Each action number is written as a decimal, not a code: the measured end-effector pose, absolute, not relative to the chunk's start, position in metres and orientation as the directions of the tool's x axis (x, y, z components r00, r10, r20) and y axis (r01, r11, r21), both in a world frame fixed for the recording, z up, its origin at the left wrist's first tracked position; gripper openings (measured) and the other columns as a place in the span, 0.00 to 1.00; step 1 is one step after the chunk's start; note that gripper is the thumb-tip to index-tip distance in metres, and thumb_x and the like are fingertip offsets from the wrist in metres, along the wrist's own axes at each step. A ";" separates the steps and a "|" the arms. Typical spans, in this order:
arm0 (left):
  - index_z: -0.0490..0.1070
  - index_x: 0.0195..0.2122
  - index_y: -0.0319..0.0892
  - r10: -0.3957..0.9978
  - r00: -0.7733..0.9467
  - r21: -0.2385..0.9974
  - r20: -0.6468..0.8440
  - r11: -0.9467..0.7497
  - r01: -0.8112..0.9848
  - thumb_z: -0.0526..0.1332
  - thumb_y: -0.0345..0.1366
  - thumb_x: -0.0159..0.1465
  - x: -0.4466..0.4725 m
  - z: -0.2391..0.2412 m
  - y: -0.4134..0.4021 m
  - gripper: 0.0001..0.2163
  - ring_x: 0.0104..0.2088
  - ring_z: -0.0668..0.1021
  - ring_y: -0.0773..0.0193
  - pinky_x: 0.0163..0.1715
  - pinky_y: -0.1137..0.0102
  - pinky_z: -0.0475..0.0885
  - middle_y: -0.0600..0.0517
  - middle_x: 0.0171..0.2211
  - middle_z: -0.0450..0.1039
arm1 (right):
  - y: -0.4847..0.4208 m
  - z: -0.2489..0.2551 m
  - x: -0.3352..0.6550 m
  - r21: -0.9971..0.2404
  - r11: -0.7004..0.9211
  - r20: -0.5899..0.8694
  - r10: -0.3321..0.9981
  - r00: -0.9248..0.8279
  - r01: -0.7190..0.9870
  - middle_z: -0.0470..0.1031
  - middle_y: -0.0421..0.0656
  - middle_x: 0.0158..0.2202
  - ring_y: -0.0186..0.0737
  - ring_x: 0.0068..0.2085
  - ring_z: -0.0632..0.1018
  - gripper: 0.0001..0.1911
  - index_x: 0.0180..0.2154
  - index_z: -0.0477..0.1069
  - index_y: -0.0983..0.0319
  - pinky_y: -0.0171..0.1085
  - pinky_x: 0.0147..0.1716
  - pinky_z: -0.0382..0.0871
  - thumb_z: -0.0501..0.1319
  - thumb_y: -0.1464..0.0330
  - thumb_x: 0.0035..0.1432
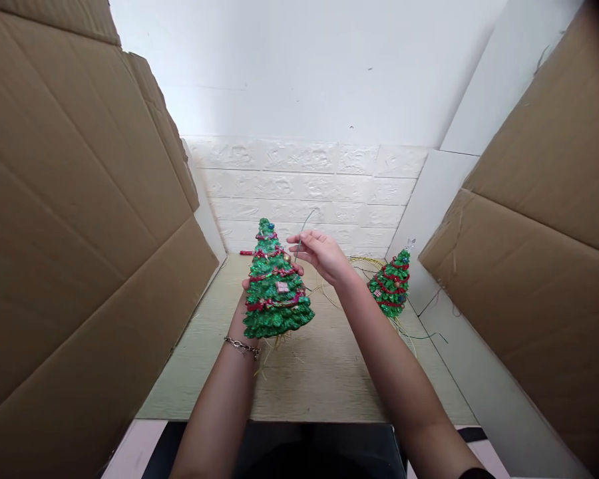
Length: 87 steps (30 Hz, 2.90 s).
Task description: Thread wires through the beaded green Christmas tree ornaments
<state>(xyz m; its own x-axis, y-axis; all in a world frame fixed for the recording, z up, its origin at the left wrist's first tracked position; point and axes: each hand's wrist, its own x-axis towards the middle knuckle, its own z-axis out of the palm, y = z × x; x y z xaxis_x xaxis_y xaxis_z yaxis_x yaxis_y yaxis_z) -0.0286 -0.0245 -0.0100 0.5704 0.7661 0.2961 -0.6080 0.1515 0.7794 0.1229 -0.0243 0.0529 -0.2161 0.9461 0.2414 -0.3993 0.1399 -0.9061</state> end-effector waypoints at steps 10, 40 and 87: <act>0.69 0.43 0.42 0.610 0.753 0.764 0.247 0.356 -0.539 0.73 0.45 0.35 -0.028 -0.013 -0.038 0.33 0.38 0.77 0.54 0.37 0.60 0.72 0.46 0.42 0.73 | -0.035 0.082 0.170 -0.652 0.581 0.401 0.810 0.428 -0.487 0.72 0.36 0.28 0.28 0.27 0.75 0.08 0.35 0.64 0.58 0.35 0.37 0.72 0.52 0.61 0.61; 0.64 0.49 0.41 0.674 -0.118 0.521 0.730 -0.436 0.734 0.71 0.40 0.44 -0.009 -0.003 -0.010 0.31 0.52 0.70 0.50 0.55 0.57 0.59 0.42 0.49 0.70 | -0.084 0.094 0.152 -0.407 0.545 0.819 0.573 0.029 0.733 0.74 0.40 0.26 0.34 0.27 0.70 0.08 0.31 0.76 0.59 0.35 0.28 0.61 0.59 0.64 0.56; 0.64 0.55 0.42 0.625 -0.076 0.339 0.777 -0.315 0.886 0.60 0.40 0.58 -0.002 -0.013 -0.016 0.24 0.56 0.65 0.45 0.59 0.48 0.40 0.40 0.55 0.67 | -0.078 0.085 0.142 -0.104 0.356 0.585 0.777 -0.232 0.929 0.73 0.42 0.31 0.35 0.28 0.69 0.11 0.31 0.73 0.58 0.35 0.24 0.51 0.53 0.67 0.60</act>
<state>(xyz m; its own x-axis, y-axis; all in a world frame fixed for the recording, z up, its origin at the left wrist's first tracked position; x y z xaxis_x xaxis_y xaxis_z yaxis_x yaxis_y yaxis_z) -0.0024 -0.0159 -0.0129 -0.0756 0.6246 0.7773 0.8865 -0.3148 0.3392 0.1416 -0.0778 0.0850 -0.2323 0.7769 0.5851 0.9288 0.3558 -0.1037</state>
